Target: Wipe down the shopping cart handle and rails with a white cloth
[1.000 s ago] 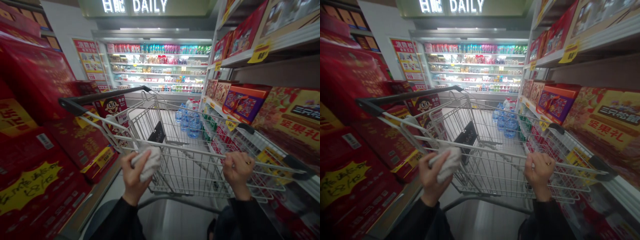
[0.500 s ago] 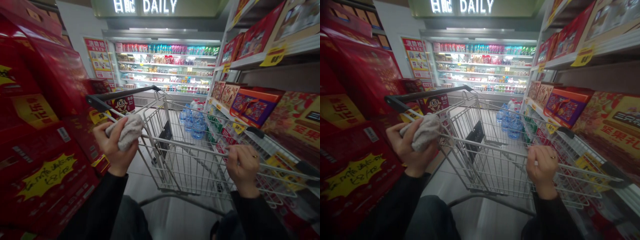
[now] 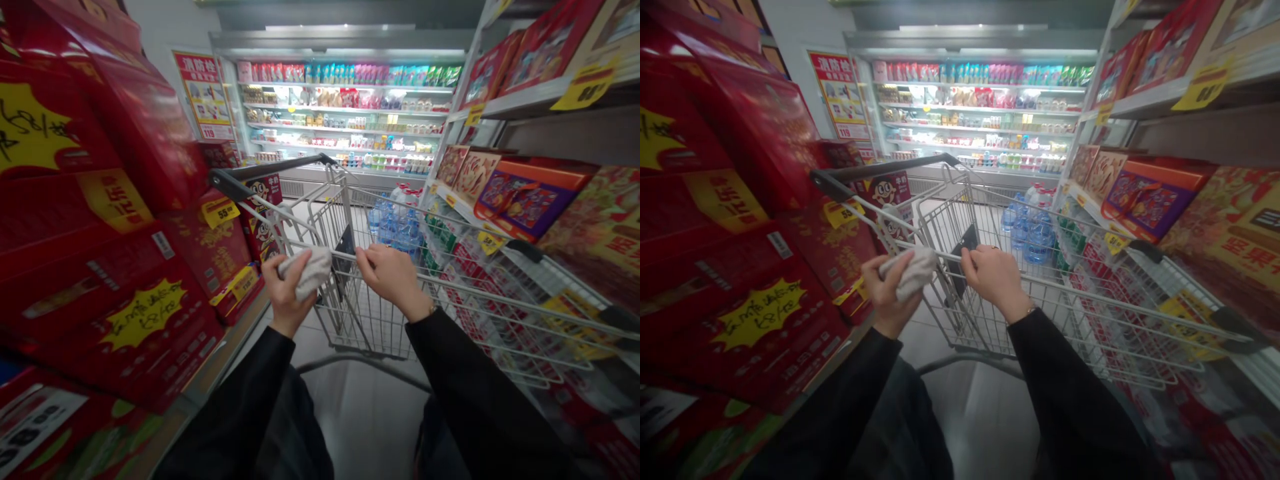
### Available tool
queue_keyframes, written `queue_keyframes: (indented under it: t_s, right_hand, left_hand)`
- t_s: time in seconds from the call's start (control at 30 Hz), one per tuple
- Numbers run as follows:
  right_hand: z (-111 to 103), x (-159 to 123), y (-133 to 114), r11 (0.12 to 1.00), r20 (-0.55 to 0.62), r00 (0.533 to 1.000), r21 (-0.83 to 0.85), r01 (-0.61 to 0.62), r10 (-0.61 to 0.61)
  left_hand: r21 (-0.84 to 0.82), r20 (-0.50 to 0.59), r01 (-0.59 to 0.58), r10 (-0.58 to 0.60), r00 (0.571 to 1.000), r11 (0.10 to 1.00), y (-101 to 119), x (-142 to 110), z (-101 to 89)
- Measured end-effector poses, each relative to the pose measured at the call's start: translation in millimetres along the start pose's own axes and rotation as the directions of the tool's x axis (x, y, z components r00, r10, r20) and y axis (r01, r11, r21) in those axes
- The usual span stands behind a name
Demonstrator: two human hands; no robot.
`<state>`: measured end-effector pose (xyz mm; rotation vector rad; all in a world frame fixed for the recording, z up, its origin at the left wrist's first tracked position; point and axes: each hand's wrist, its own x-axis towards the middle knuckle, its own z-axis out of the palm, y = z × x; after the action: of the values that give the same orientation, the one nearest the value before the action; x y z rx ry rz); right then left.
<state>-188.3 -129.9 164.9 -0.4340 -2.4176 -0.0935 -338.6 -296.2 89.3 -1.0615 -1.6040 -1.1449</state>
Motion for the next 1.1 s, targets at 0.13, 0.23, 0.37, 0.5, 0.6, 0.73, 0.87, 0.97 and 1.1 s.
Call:
queue_keyframes:
  t_s: [0.13, 0.23, 0.37, 0.5, 0.6, 0.73, 0.87, 0.97, 1.1]
  right_hand:
    - [5, -4, -4, 0.995, 0.012, 0.999, -0.09, -0.046, 0.047]
    - [4, -5, -8, 0.99, 0.021, 0.995, -0.111, -0.091, 0.094]
    - [0, -2, -10, 0.991, 0.05, 0.993, -0.095, -0.098, 0.103]
    - [2, 1, -9, 0.993, 0.046, 0.993, -0.059, -0.103, 0.106]
    - [7, 2, -7, 0.99, 0.024, 0.991, -0.047, -0.132, 0.133]
    - [11, 3, -4, 0.987, 0.002, 0.988, -0.047, -0.153, 0.154]
    - [13, 4, -2, 0.989, -0.002, 0.99, -0.038, -0.143, 0.143]
    - [15, 6, 0, 0.99, -0.008, 0.991, -0.04, -0.133, 0.133]
    - [18, 10, 3, 0.991, 0.0, 0.992, -0.045, -0.125, 0.125]
  left_hand:
    - [0.029, -0.196, 0.004, 0.002, 0.981, 1.0, -6, 63, -13.4]
    - [0.007, -0.099, -0.016, 0.017, 0.995, 1.0, 0, 52, -7.9]
    - [-0.036, 0.074, -0.078, 0.081, 0.994, 0.996, 9, -32, 15.3]
    - [-0.076, 0.213, -0.141, 0.154, 0.965, 0.987, 14, -102, 26.5]
    - [-0.066, 0.194, -0.117, 0.128, 0.973, 0.991, 9, -94, 19.6]
    - [-0.033, 0.009, -0.029, 0.03, 1.0, 0.999, -9, -10, 1.4]
    - [-0.02, -0.072, -0.032, 0.03, 0.997, 0.999, -15, 58, -6.0]
    - [-0.013, -0.021, -0.071, 0.071, 0.997, 0.997, -4, 44, 4.3]
    - [-0.017, 0.094, -0.152, 0.153, 0.984, 0.988, 10, -28, 25.7]
